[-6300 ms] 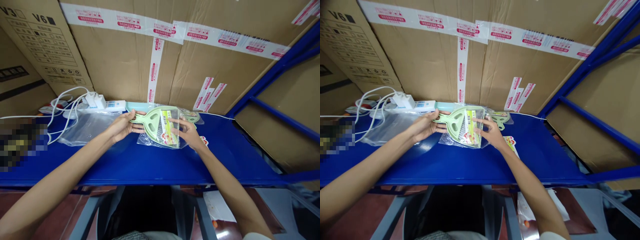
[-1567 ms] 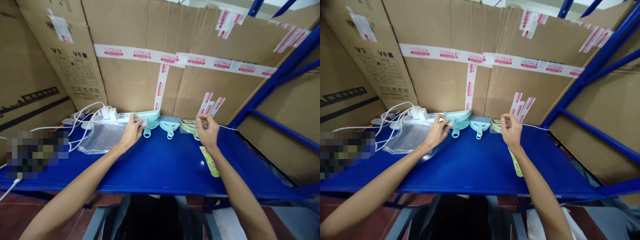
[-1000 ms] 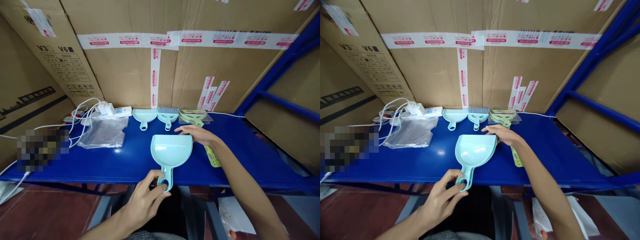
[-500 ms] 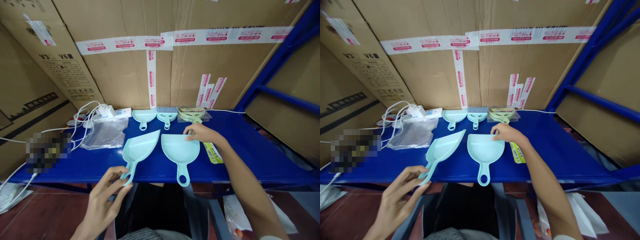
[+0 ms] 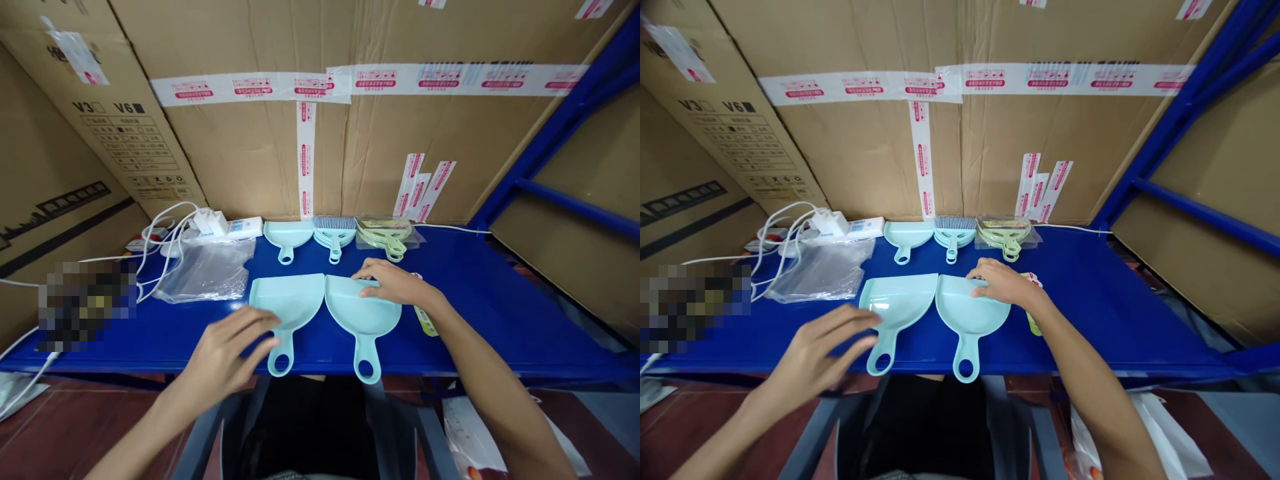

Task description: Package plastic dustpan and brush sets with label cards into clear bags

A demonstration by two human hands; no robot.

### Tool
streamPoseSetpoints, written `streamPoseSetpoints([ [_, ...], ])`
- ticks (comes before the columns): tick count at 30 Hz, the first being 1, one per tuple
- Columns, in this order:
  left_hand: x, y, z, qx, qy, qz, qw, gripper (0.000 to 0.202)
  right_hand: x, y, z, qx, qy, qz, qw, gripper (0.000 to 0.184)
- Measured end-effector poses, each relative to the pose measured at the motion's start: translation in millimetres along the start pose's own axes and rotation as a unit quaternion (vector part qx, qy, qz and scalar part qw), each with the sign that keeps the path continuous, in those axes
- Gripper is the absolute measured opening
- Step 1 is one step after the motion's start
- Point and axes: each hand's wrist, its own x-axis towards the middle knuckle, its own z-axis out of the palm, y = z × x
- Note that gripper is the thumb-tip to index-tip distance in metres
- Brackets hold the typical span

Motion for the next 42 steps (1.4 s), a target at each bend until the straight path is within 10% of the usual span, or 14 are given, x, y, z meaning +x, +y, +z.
streamPoseSetpoints([
  [9, 71, -97, 36.6, 0.012, -0.219, 0.049, 0.974, 0.032, -4, 4, -4, 0.013, 0.004, 0.019, 1.000, 0.046],
  [23, 70, -110, 38.3, -0.020, -0.193, 0.074, 0.978, 0.035, 0, 8, 0, 0.004, 0.027, -0.010, 1.000, 0.043],
  [30, 96, -120, 31.9, 0.094, -0.141, 0.084, 0.982, 0.027, 24, -14, -5, -0.044, 0.197, -0.030, 0.979, 0.034],
  [36, 110, -148, 42.4, 0.122, -0.141, 0.056, 0.981, 0.019, 66, -42, -7, -0.246, 0.128, -0.005, 0.961, 0.033],
  [42, 101, -158, 47.2, 0.067, -0.126, 0.047, 0.989, 0.025, 81, -41, -2, -0.237, 0.090, 0.024, 0.967, 0.028],
])
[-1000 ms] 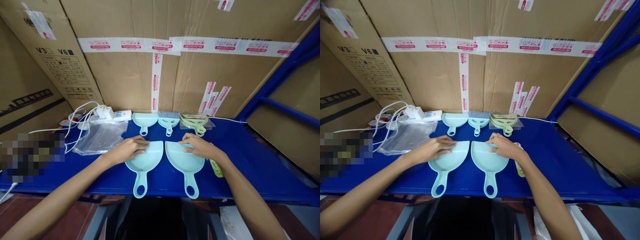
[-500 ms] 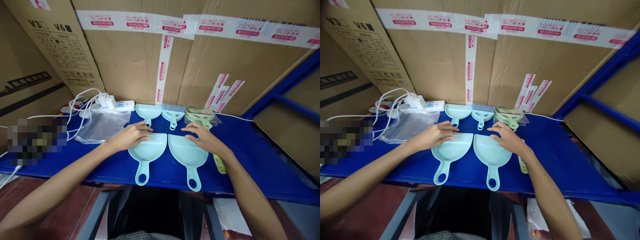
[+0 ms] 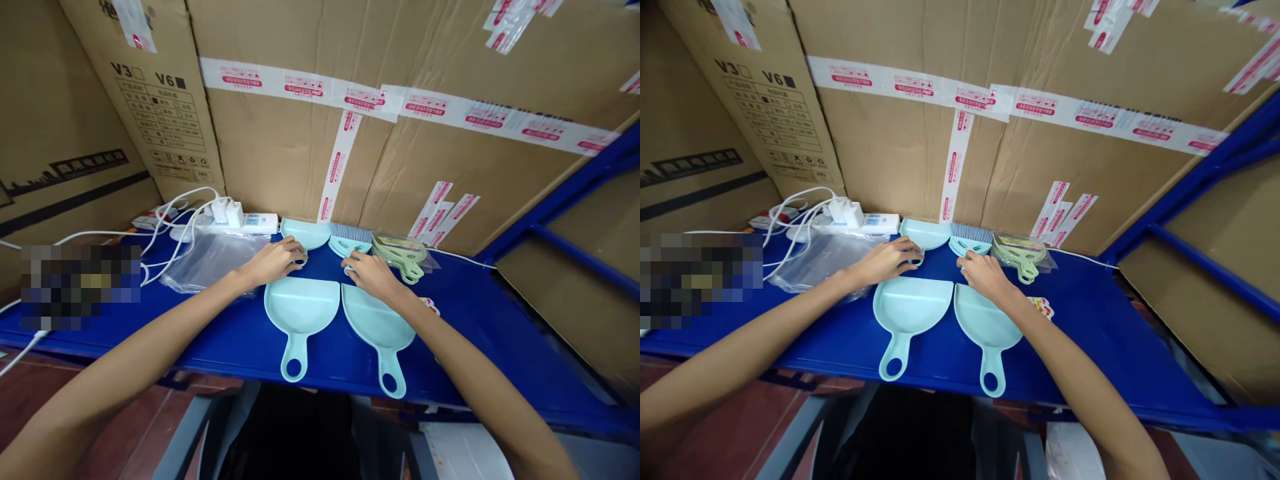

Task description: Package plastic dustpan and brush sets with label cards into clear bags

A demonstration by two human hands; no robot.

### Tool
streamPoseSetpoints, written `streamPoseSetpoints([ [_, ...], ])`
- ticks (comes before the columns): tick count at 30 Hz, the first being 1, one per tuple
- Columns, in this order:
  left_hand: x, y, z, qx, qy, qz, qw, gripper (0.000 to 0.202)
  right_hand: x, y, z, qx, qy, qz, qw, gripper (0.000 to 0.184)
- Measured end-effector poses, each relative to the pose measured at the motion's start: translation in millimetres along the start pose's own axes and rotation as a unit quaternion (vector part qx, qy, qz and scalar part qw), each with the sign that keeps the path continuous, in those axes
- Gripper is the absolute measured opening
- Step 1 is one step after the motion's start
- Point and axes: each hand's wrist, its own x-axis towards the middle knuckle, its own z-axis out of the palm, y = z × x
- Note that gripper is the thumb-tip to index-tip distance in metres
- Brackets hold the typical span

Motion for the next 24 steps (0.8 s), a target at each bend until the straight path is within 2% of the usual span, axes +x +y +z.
streamPoseSetpoints([
  [4, -6, -2, -4.7, -0.037, 0.076, 0.006, 0.996, 0.029, 3, 4, 4, 0.043, 0.041, 0.009, 0.998, 0.032],
  [7, -12, -4, -11.7, -0.041, 0.138, -0.003, 0.990, 0.031, 8, 8, 0, 0.083, 0.095, 0.026, 0.992, 0.032],
  [11, -16, -7, -19.7, -0.036, 0.217, -0.047, 0.974, 0.031, 12, 14, -17, 0.153, 0.206, 0.051, 0.965, 0.027],
  [14, -16, -9, -23.9, -0.026, 0.260, -0.067, 0.963, 0.030, -1, 4, -38, 0.195, 0.282, 0.055, 0.938, 0.025],
  [17, -17, -10, -27.9, -0.018, 0.296, -0.089, 0.951, 0.031, -33, -29, -59, 0.178, 0.359, 0.045, 0.915, 0.025],
  [19, -18, -10, -30.7, -0.014, 0.311, -0.104, 0.944, 0.033, -60, -62, -65, 0.129, 0.383, 0.008, 0.915, 0.026],
  [21, -19, -9, -33.2, -0.012, 0.318, -0.118, 0.940, 0.034, -83, -97, -60, 0.086, 0.384, -0.067, 0.917, 0.028],
  [24, -20, -7, -35.4, -0.008, 0.321, -0.138, 0.937, 0.034, -105, -141, -43, 0.036, 0.373, -0.154, 0.914, 0.034],
])
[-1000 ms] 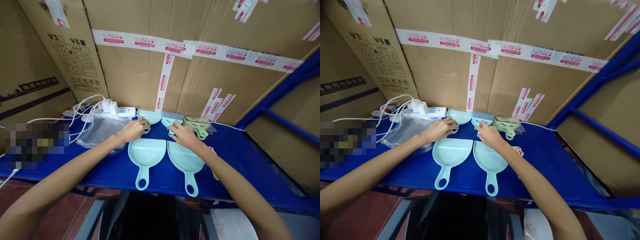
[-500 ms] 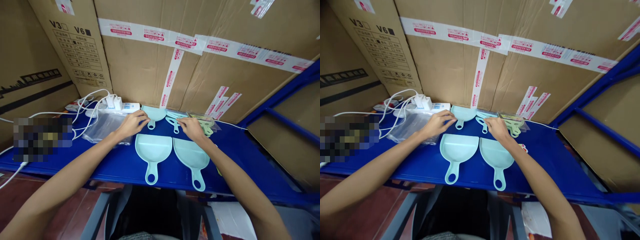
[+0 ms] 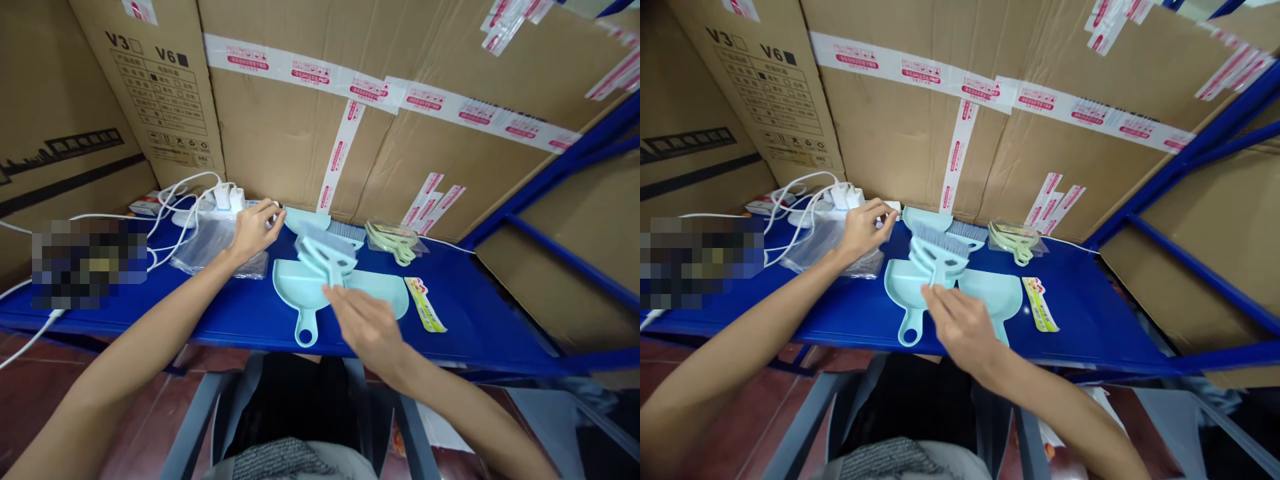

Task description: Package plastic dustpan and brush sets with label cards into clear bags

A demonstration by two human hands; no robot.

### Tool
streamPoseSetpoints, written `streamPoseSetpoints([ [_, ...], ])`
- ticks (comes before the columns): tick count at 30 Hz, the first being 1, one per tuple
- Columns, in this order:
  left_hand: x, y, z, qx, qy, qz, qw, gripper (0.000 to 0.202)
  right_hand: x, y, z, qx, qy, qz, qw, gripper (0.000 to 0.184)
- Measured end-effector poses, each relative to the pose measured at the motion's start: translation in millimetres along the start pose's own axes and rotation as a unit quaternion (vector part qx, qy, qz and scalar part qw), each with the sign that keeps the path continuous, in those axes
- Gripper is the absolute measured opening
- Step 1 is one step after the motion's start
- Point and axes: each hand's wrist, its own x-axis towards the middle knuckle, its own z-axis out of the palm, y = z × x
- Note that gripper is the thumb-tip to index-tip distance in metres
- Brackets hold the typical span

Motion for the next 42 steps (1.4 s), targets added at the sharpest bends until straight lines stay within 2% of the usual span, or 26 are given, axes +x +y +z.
streamPoseSetpoints([
  [4, -1, 0, 0.8, 0.010, -0.006, 0.007, 1.000, 0.035, -7, -32, 9, -0.026, -0.097, -0.059, 0.993, 0.034],
  [6, -2, 0, 1.9, 0.012, -0.014, 0.015, 1.000, 0.035, -6, -36, 8, -0.011, -0.156, -0.061, 0.986, 0.039],
  [8, -2, 0, 2.9, 0.013, -0.018, 0.020, 1.000, 0.035, -4, -34, 7, 0.015, -0.181, -0.047, 0.982, 0.041],
  [10, -2, 0, 3.4, 0.012, -0.020, 0.025, 0.999, 0.035, -4, -29, 7, 0.047, -0.140, -0.026, 0.989, 0.037],
  [13, -3, 0, 3.2, 0.012, -0.018, 0.025, 0.999, 0.035, -6, -16, 3, 0.097, -0.020, 0.012, 0.995, 0.034],
  [15, -4, 1, 3.2, 0.014, -0.019, 0.021, 1.000, 0.035, -11, -6, -8, 0.101, 0.036, 0.052, 0.993, 0.041],
  [18, -4, 1, 4.4, 0.011, -0.035, 0.022, 0.999, 0.036, -29, 9, -32, 0.038, 0.095, 0.113, 0.988, 0.057],
  [20, -4, 3, 5.7, 0.010, -0.047, 0.025, 0.999, 0.036, -49, 18, -45, -0.028, 0.109, 0.125, 0.986, 0.068],
  [22, -2, 8, 4.7, 0.012, -0.068, 0.032, 0.997, 0.036, -72, 23, -52, -0.071, 0.087, 0.105, 0.988, 0.078],
  [24, -1, 20, -2.1, 0.001, -0.125, 0.060, 0.990, 0.037, -96, 25, -53, -0.075, 0.044, 0.069, 0.994, 0.083],
  [26, -6, 39, -17.5, -0.035, -0.214, 0.110, 0.970, 0.037, -115, 24, -51, -0.057, 0.006, 0.040, 0.998, 0.084],
  [28, -22, 61, -40.0, -0.079, -0.289, 0.151, 0.942, 0.037, -129, 23, -50, -0.045, -0.024, 0.041, 0.998, 0.082],
  [29, -34, 73, -52.2, -0.089, -0.304, 0.156, 0.936, 0.037, -133, 23, -49, -0.040, -0.039, 0.053, 0.997, 0.078],
  [31, -65, 97, -74.0, -0.079, -0.314, 0.158, 0.933, 0.046, -139, 27, -49, -0.020, -0.069, 0.086, 0.994, 0.067],
  [33, -97, 119, -87.4, -0.056, -0.306, 0.148, 0.939, 0.060, -144, 34, -48, 0.010, -0.083, 0.099, 0.992, 0.055],
  [35, -125, 138, -90.4, -0.024, -0.271, 0.141, 0.952, 0.069, -147, 42, -47, 0.024, -0.076, 0.093, 0.992, 0.056],
  [37, -145, 152, -86.1, 0.015, -0.239, 0.131, 0.962, 0.068, -149, 49, -46, 0.021, -0.073, 0.092, 0.993, 0.065],
  [42, -168, 165, -75.8, 0.048, -0.209, 0.140, 0.967, 0.077, -149, 58, -42, 0.038, -0.149, 0.108, 0.982, 0.078],
])
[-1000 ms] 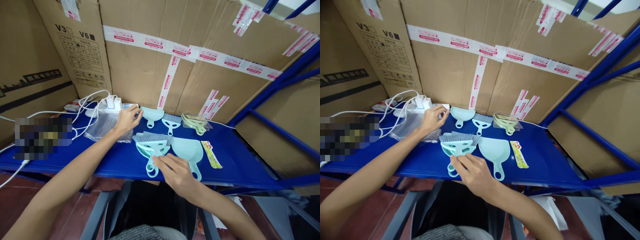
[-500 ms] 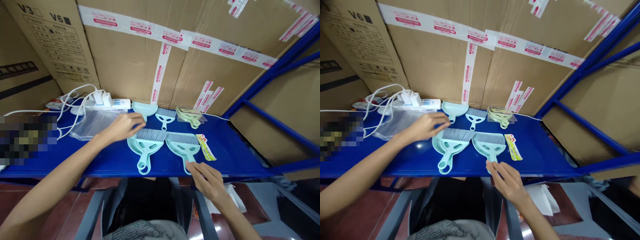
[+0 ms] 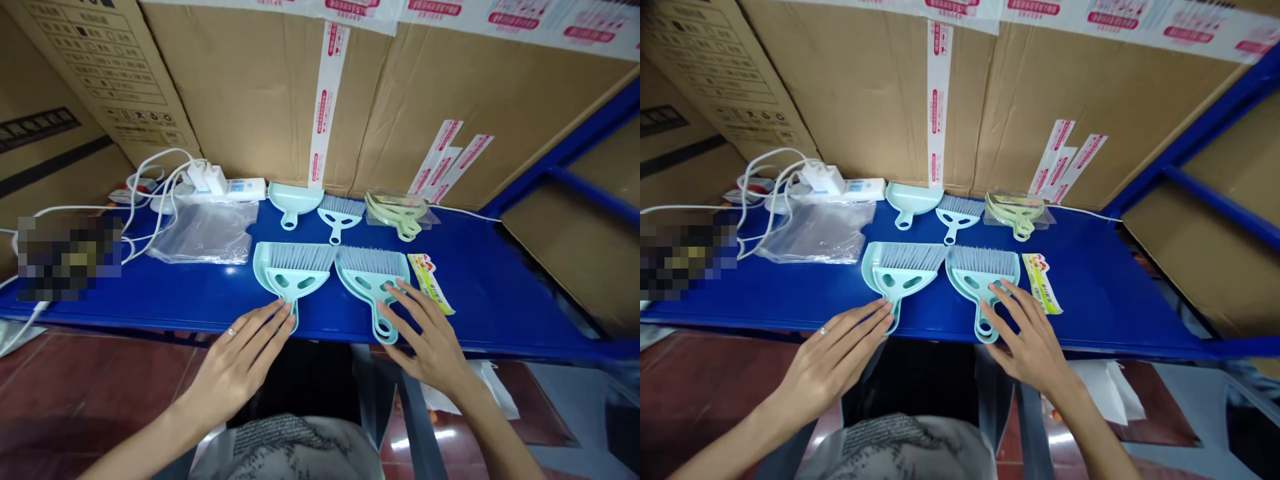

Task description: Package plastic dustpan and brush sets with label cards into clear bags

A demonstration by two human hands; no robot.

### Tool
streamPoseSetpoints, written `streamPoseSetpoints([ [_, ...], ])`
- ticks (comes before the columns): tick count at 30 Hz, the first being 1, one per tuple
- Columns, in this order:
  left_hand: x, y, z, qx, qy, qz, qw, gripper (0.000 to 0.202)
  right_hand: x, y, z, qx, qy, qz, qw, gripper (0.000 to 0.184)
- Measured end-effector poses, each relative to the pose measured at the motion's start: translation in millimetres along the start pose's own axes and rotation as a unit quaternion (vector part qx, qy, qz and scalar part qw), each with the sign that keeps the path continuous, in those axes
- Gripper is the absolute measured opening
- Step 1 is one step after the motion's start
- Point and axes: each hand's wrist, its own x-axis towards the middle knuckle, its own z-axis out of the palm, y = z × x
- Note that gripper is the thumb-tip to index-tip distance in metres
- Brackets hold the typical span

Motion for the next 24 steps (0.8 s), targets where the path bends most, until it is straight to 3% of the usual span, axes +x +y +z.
streamPoseSetpoints([
  [5, 0, 6, -0.4, 0.014, -0.001, 0.027, 1.000, 0.077, 3, 7, 7, -0.018, -0.036, -0.022, 0.999, 0.073],
  [13, 10, -5, 3.6, -0.025, -0.041, 0.046, 0.998, 0.081, 7, 9, 8, -0.045, -0.015, -0.044, 0.998, 0.060],
  [18, 14, -6, 2.6, -0.027, 0.013, 0.060, 0.998, 0.078, 5, 9, 11, -0.048, -0.003, -0.045, 0.998, 0.064],
  [24, 23, -17, -17.8, -0.008, 0.079, 0.075, 0.994, 0.067, 3, 9, 15, -0.054, -0.001, -0.042, 0.998, 0.065],
])
